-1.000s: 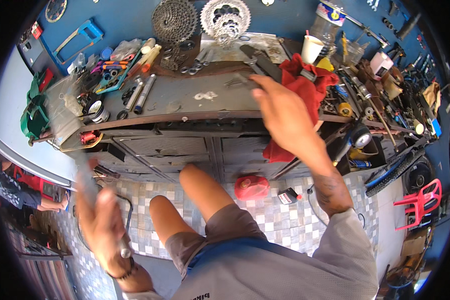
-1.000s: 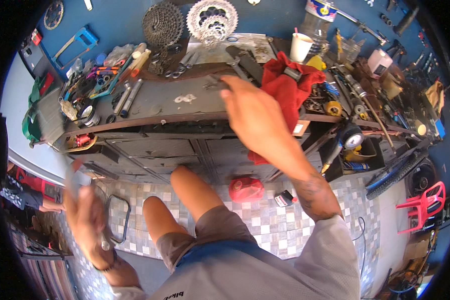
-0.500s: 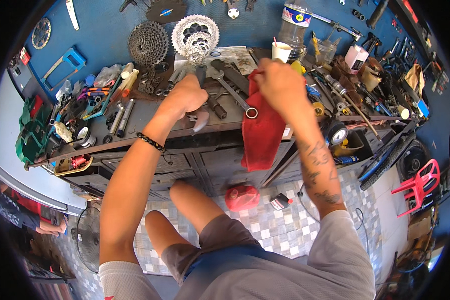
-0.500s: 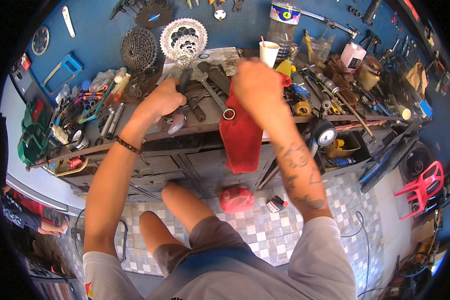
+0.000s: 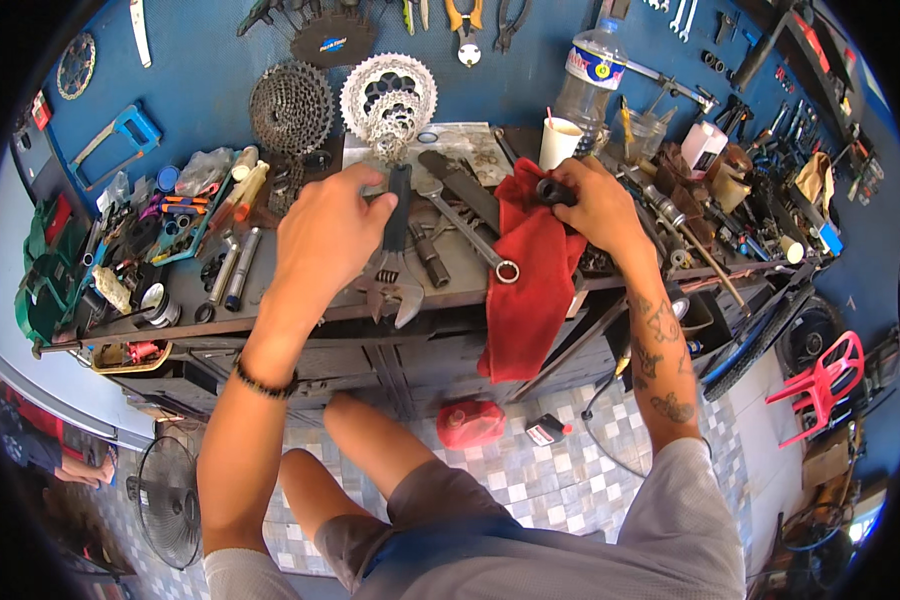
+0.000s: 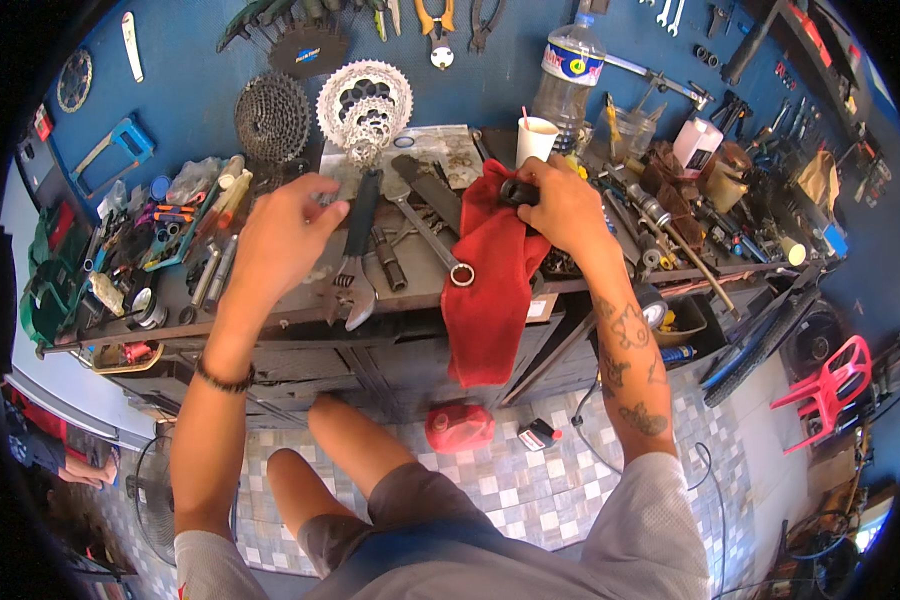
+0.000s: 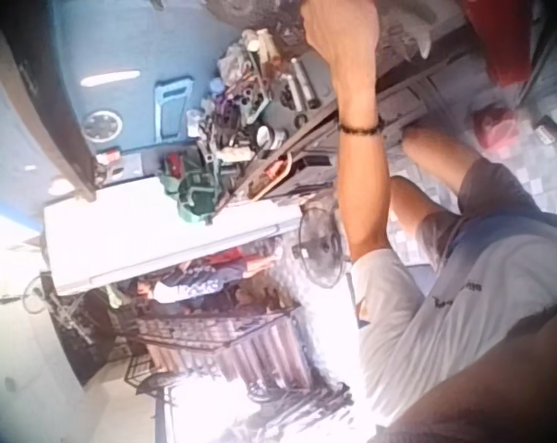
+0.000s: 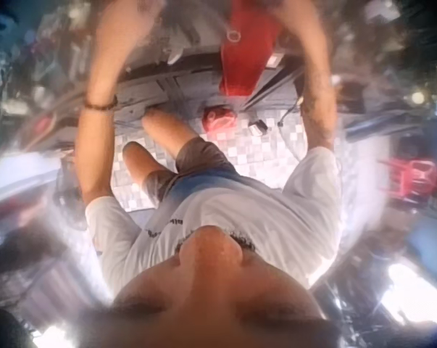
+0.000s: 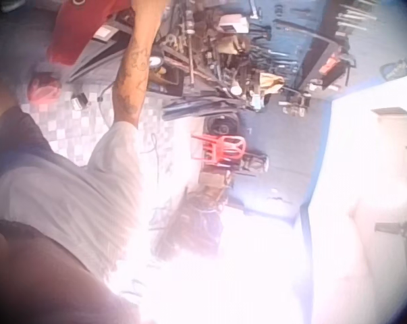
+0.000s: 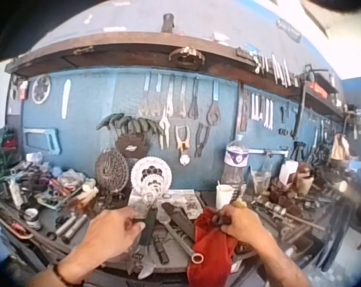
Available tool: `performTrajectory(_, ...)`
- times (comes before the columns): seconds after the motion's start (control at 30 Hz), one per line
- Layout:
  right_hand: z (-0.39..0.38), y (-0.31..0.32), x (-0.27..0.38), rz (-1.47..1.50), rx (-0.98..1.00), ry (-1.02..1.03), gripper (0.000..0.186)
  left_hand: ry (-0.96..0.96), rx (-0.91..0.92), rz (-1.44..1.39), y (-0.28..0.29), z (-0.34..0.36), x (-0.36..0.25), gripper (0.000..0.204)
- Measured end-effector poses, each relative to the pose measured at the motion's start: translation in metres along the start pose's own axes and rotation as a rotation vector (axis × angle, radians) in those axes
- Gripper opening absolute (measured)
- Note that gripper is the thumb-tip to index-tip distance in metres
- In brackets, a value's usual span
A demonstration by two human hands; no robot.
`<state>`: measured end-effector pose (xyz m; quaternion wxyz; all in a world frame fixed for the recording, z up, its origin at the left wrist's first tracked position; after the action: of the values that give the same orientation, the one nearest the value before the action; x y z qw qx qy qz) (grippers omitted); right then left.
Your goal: The person is repairing a bicycle wheel by removing the axle, adjusting the hub, and reassembling components. They use various tools to tighten and align parts, then place the wheel on the floor.
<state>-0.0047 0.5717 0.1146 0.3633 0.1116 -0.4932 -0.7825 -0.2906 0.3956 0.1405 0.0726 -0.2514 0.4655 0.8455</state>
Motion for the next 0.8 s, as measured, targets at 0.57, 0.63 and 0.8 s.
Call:
performTrajectory(0.57, -0.037, 0.026, 0.162, 0.479, -0.115, 0.507, 0.050, -0.359, -0.183, -0.535, 0.008, -0.095, -0.003, 0.037)
performTrajectory(0.63, -0.037, 0.025, 0.171, 0.492, -0.111, 0.531, 0.048, -0.353, -0.203, -0.523, 0.009, -0.098, 0.001, 0.042)
performTrajectory(0.8, -0.042, 0.021, 0.190, 0.486, -0.117, 0.590, 0.045, -0.307, -0.177, -0.537, 0.013, -0.107, 0.008, 0.050)
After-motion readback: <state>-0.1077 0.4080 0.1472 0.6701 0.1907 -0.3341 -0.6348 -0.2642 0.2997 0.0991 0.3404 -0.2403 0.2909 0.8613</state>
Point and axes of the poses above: each hand's wrist, its own z-axis towards the middle knuckle, its own y-axis out of the back of the hand, x = y × z, the point moved 5 cm from there along z, towards the middle knuckle, and after that the axes turned 5 degrees about y, right-handed, at the moved point
